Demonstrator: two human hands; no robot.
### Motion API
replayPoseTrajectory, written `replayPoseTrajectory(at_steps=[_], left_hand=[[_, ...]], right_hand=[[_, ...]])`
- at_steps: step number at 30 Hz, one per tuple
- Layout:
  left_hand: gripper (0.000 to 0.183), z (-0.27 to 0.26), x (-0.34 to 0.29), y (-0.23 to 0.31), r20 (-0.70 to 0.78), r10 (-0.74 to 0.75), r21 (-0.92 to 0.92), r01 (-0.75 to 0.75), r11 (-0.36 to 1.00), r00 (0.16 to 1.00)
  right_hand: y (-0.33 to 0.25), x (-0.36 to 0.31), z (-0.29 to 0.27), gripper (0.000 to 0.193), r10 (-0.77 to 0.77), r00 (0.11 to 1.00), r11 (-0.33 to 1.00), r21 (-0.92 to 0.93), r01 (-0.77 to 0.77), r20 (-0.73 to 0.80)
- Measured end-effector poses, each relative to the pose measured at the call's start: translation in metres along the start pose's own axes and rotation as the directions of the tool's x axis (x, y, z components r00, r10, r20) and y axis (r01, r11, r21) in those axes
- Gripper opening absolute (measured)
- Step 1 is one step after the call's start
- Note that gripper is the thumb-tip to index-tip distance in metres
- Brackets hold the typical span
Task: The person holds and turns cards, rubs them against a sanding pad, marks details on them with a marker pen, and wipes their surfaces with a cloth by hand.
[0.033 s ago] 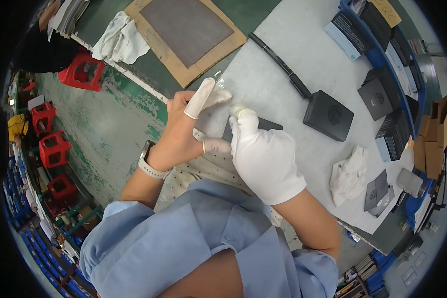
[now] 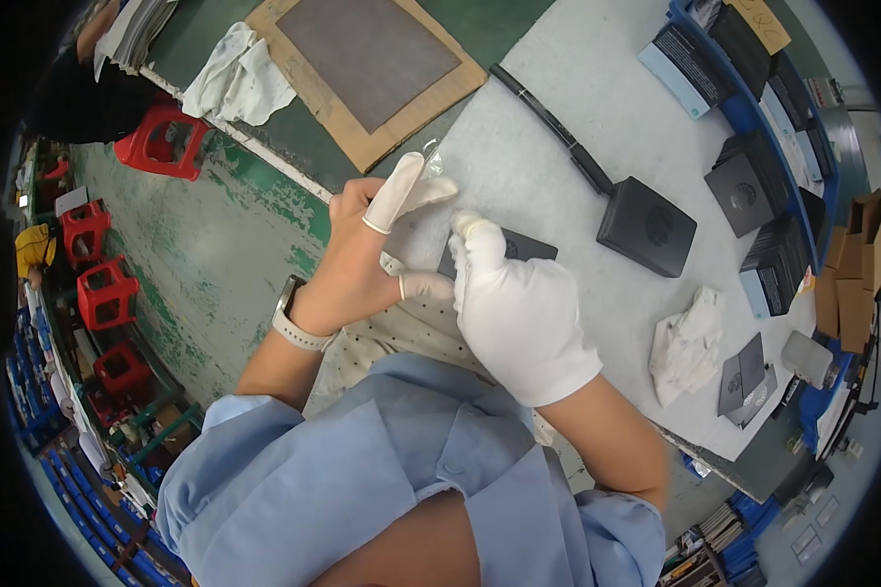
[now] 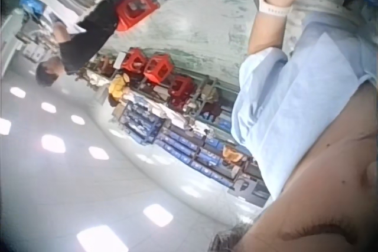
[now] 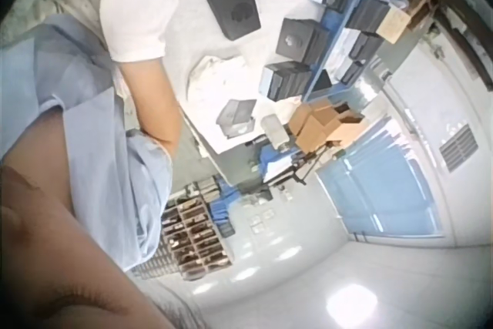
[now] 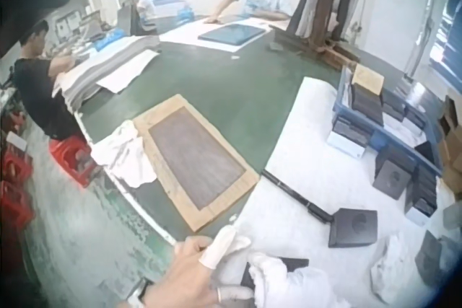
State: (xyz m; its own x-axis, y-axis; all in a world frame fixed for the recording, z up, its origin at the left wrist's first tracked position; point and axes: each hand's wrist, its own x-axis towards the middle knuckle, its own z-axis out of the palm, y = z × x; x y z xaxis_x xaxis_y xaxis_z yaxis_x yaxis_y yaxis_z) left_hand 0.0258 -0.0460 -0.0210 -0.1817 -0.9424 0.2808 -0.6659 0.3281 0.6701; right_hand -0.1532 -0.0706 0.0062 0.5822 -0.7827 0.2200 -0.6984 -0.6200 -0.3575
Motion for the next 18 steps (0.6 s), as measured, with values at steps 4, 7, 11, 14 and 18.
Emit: replayPoseTrajectory(at_steps=[4, 7, 11, 14, 18], left_hand=[[0.105, 0.0, -0.002, -0.002, 0.026, 0.049, 0.028, -0.05, 0.998, 0.998], [0.102, -0.004, -0.001, -0.003, 0.058, 0.108, 0.057, -0.111, 0.992, 0.992], [0.097, -0.009, 0.0, -0.002, 0.176, 0.075, 0.091, -0.093, 0.992, 0.982], [0.098, -0.008, 0.001, 0.0, 0.141, 0.108, 0.086, -0.121, 0.989, 0.984], [0.107, -0.006, -0.001, -0.004, 0.187, 0.086, 0.087, -0.104, 0.991, 0.979]], right_hand=[[-0.006, -0.014, -0.003, 0.02, -0.021, 0.998, 0.998, 0.063, 0.018, 0.052], [-0.01, -0.022, -0.005, 0.023, -0.031, 0.996, 0.999, 0.014, 0.03, 0.089], [-0.014, -0.026, -0.013, 0.019, -0.035, 0.98, 0.998, 0.059, 0.024, 0.196], [-0.014, -0.033, -0.013, 0.019, -0.049, 0.992, 0.993, 0.117, 0.036, 0.112], [-0.006, -0.046, -0.022, 0.021, 0.103, 0.991, 0.937, 0.326, -0.124, 0.082]])
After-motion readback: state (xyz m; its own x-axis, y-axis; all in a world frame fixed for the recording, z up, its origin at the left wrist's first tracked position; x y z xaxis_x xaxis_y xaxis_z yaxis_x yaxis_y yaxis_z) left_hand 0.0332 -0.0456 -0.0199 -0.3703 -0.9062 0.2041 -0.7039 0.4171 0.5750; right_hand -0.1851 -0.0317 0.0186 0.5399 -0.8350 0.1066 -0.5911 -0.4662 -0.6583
